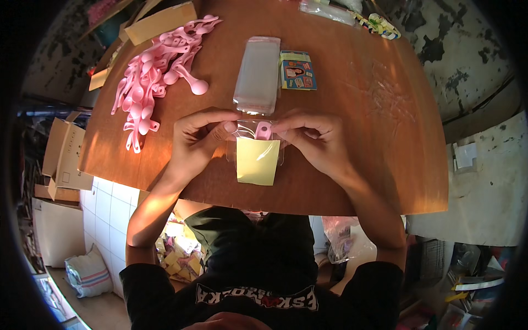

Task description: The person places a pink plastic spoon and a yellow sticky note into a small clear plastic bag, then folds the bag's top edge to seal it. This process is repeated multiple times with new spoons and notes.

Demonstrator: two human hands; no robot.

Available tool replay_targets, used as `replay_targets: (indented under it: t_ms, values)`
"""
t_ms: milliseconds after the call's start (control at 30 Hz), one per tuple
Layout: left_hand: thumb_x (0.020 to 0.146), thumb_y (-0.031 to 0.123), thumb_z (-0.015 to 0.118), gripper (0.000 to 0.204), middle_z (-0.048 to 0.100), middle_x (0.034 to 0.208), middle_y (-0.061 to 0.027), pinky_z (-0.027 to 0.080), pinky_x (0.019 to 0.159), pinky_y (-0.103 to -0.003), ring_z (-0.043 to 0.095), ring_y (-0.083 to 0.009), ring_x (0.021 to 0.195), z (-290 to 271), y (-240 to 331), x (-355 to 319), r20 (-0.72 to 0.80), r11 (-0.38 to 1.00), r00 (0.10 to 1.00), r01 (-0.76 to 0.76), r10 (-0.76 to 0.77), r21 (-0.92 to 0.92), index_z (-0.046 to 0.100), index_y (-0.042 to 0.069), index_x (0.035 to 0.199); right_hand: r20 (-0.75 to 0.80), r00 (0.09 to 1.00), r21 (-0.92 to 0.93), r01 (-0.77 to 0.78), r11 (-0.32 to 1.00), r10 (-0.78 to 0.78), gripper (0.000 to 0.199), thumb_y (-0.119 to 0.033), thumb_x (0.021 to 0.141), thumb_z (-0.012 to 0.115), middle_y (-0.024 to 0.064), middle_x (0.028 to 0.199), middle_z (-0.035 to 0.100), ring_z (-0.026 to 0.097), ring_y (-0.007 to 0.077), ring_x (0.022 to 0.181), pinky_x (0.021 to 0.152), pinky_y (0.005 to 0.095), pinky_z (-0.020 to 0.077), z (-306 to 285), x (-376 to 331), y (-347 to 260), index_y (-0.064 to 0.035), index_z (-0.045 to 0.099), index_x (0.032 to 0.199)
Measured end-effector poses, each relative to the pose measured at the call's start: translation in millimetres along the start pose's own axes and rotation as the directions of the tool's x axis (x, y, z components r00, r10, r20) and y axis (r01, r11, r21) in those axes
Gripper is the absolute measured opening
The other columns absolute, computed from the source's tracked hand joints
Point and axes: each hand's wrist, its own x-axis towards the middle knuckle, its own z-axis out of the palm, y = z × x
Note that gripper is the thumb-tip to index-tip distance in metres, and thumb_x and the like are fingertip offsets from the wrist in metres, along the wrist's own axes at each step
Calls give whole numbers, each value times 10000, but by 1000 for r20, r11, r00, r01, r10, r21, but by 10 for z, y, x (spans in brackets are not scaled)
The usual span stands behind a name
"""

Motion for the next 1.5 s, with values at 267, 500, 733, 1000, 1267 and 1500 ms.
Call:
replay_targets:
  t_ms: [267,500,733,1000,1267,1500]
  values:
    - [932,-76,577,173,709,966,-87,512,735,-235,650,-113,835,-18,1,18,29,998,999,-41,40,47,720,-27,1016,86,995,-146,70,987,-58,214,106,911,568,105,1029,669,615,97,883,699,197,455,-43,-5,7,20,727,1026]
    - [916,-79,613,135,711,954,-86,532,757,-242,654,-103,874,34,37,16,11,996,1000,25,-26,83,708,-39,1003,125,992,2,-5,1000,4,208,70,893,641,124,1109,628,645,154,996,784,246,531,-25,-34,-6,42,674,1097]
    - [910,-42,661,248,696,1013,-78,547,794,-247,657,-110,938,9,17,42,-3,995,995,102,-102,-20,643,-32,1157,38,997,-101,64,993,-61,306,65,838,726,118,1144,594,669,182,998,825,279,578,111,-46,60,24,616,1121]
    - [851,46,774,502,658,1047,-86,539,773,-249,630,-91,951,22,25,23,55,980,980,194,-192,-31,552,-17,1297,16,999,-101,31,994,-30,310,62,852,719,99,1191,570,676,156,954,824,262,551,106,-77,50,11,610,1137]
    - [809,-32,785,362,733,975,-98,548,720,-256,685,-117,857,-357,443,-781,491,965,859,231,-144,-123,643,-31,1141,24,996,11,-88,996,87,488,-37,871,727,80,1191,574,656,112,898,821,272,522,83,-120,2,-53,514,1310]
    - [772,-38,757,368,728,960,-183,576,761,-358,732,-302,860,-1541,-487,-2643,-513,623,809,565,-289,541,657,-11,1126,15,997,-296,-66,953,74,388,-69,900,689,56,1123,626,642,85,853,782,276,505,105,-34,21,-53,563,1267]
